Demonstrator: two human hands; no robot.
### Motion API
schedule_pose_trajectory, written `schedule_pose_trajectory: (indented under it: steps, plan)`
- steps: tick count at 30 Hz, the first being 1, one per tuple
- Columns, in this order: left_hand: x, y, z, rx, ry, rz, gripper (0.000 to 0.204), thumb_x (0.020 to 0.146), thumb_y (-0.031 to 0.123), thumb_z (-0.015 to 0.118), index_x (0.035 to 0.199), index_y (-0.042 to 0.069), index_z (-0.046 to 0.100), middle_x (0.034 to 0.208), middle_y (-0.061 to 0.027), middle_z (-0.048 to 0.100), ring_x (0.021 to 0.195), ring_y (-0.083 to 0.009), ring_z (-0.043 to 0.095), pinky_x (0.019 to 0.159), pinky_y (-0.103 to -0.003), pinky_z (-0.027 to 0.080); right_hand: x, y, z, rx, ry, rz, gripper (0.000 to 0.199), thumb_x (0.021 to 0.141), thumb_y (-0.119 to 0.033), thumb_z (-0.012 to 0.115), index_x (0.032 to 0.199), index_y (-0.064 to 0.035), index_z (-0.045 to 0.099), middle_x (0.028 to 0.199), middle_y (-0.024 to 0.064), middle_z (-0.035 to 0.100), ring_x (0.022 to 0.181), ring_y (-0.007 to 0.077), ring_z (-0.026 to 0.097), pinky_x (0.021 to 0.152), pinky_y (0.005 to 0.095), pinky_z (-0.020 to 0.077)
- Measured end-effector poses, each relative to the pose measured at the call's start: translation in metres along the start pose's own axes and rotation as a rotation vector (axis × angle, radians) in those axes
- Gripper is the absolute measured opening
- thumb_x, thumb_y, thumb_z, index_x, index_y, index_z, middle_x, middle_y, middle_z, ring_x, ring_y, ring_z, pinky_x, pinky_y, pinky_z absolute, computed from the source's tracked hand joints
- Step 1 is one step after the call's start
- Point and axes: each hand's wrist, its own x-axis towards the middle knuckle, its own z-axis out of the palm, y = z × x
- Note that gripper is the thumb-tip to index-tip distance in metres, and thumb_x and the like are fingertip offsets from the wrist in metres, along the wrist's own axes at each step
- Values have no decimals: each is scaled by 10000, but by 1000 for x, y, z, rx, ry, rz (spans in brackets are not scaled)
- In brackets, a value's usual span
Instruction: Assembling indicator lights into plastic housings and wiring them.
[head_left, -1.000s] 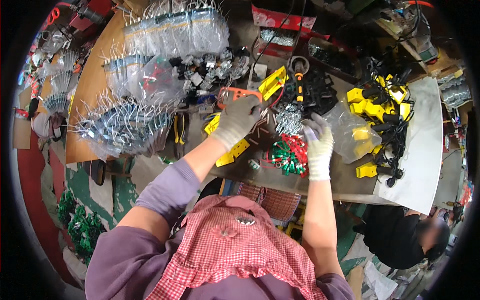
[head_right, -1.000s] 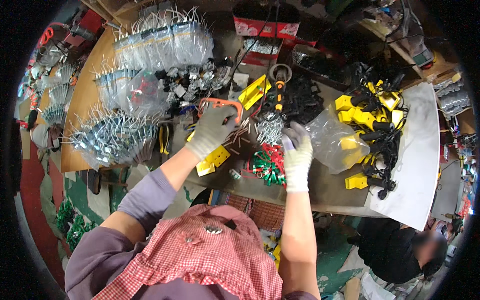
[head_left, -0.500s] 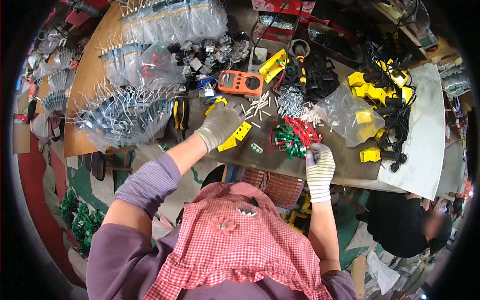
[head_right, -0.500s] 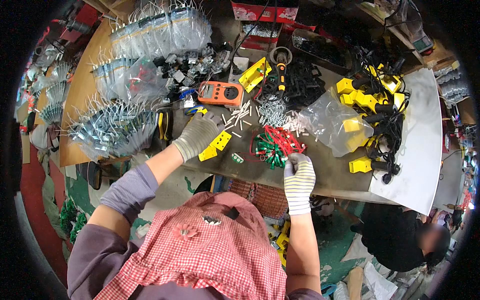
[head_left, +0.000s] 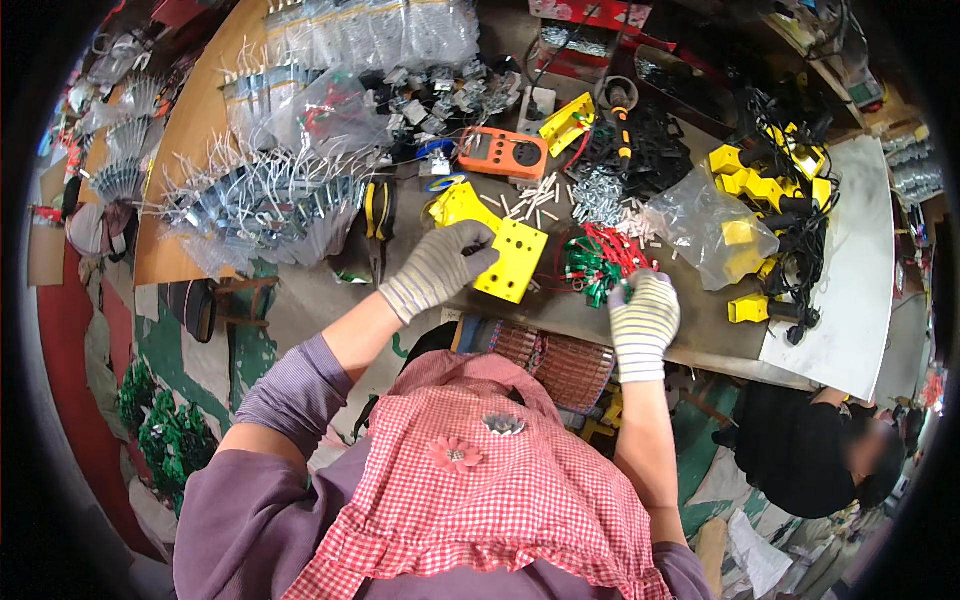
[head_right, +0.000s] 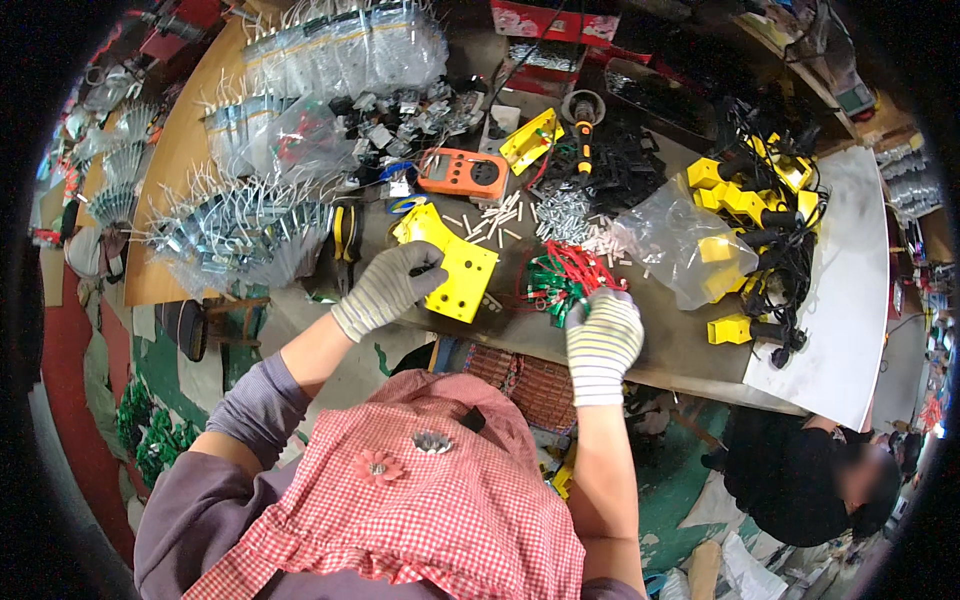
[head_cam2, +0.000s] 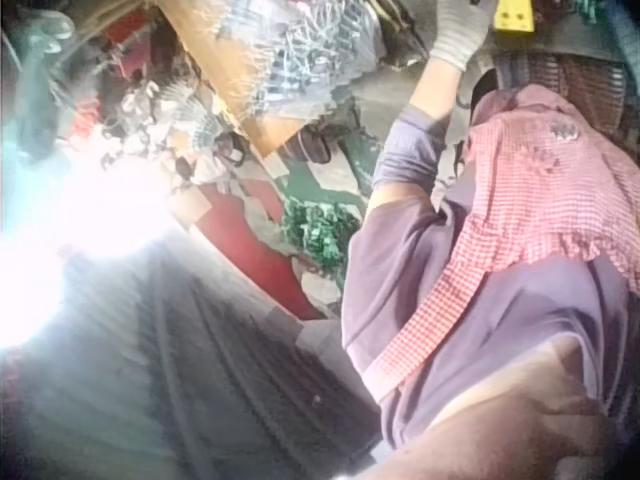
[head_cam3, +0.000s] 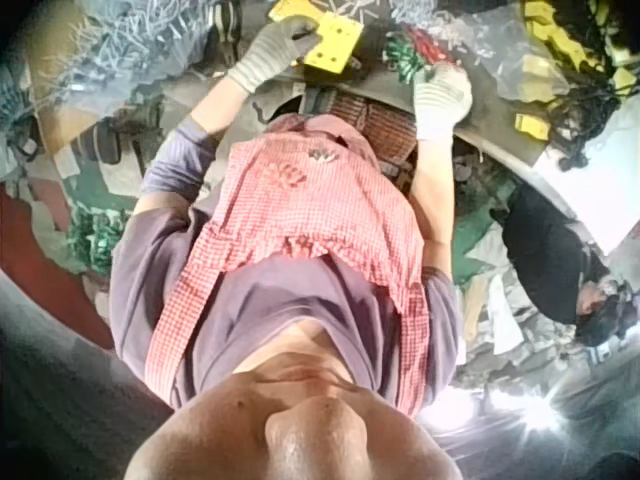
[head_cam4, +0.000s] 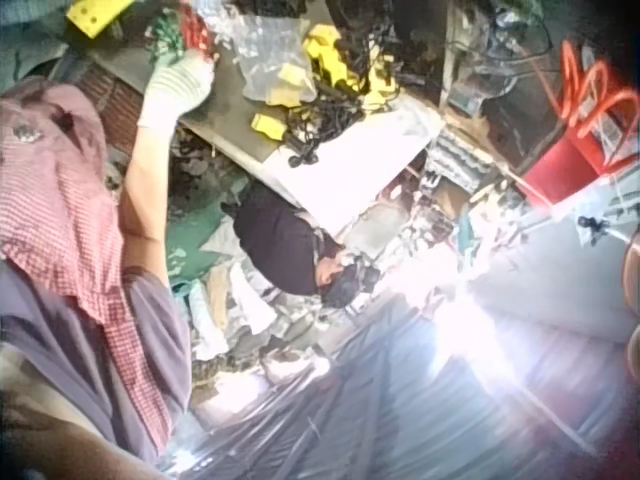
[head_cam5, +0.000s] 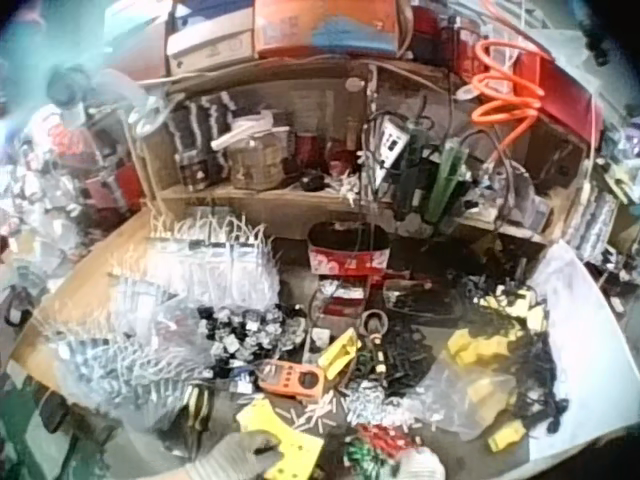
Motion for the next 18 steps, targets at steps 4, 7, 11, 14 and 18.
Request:
schedule_pose_trajectory:
  steps: [4, 7, 11, 14, 18]
  plan:
    - [-19, 10, 15, -458, -79, -248, 275, 892, 193, 646, 1062, -17, 593, 833, -46, 633, 682, -108, 620, 556, -241, 519, 2, 14, -18, 398, 136, 92, 98, 820, -109, 683, 890, -54, 644, 768, 91, 622, 615, 192, 581, 605, 311, 486]
    - [-24, 17, 24, -613, -100, -296, 267, 895, 192, 644, 1074, 1, 592, 820, -28, 621, 686, -92, 618, 541, -246, 524, 0, 11, -30, 955, 106, 299, 98, 903, -78, 631, 981, -18, 635, 807, 12, 626, 606, 66, 527, 600, 220, 459]
    - [-29, 29, 29, -558, -137, -263, 241, 876, 174, 654, 1029, -5, 600, 836, -63, 643, 717, -111, 635, 595, -257, 540, -8, -25, -44, 1725, -138, 485, 140, 885, -104, 663, 994, -20, 640, 936, 72, 661, 723, 82, 563, 651, 219, 462]
    - [-28, 30, 32, -185, -93, 105, 247, 835, 190, 679, 1007, 17, 642, 804, -64, 652, 775, -126, 622, 724, -284, 495, -8, -36, -45, 1576, -487, 292, 171, 852, -139, 704, 968, -22, 658, 1002, 65, 667, 801, 94, 586, 728, 251, 485]
    - [-21, 48, 26, -172, -5, 53, 231, 869, 171, 623, 1024, 3, 655, 839, -56, 649, 789, -108, 601, 748, -257, 486, -14, -53, -46, 1609, -491, 480, 182, 852, -148, 715, 964, -14, 665, 876, 29, 671, 726, 73, 572, 660, 220, 470]
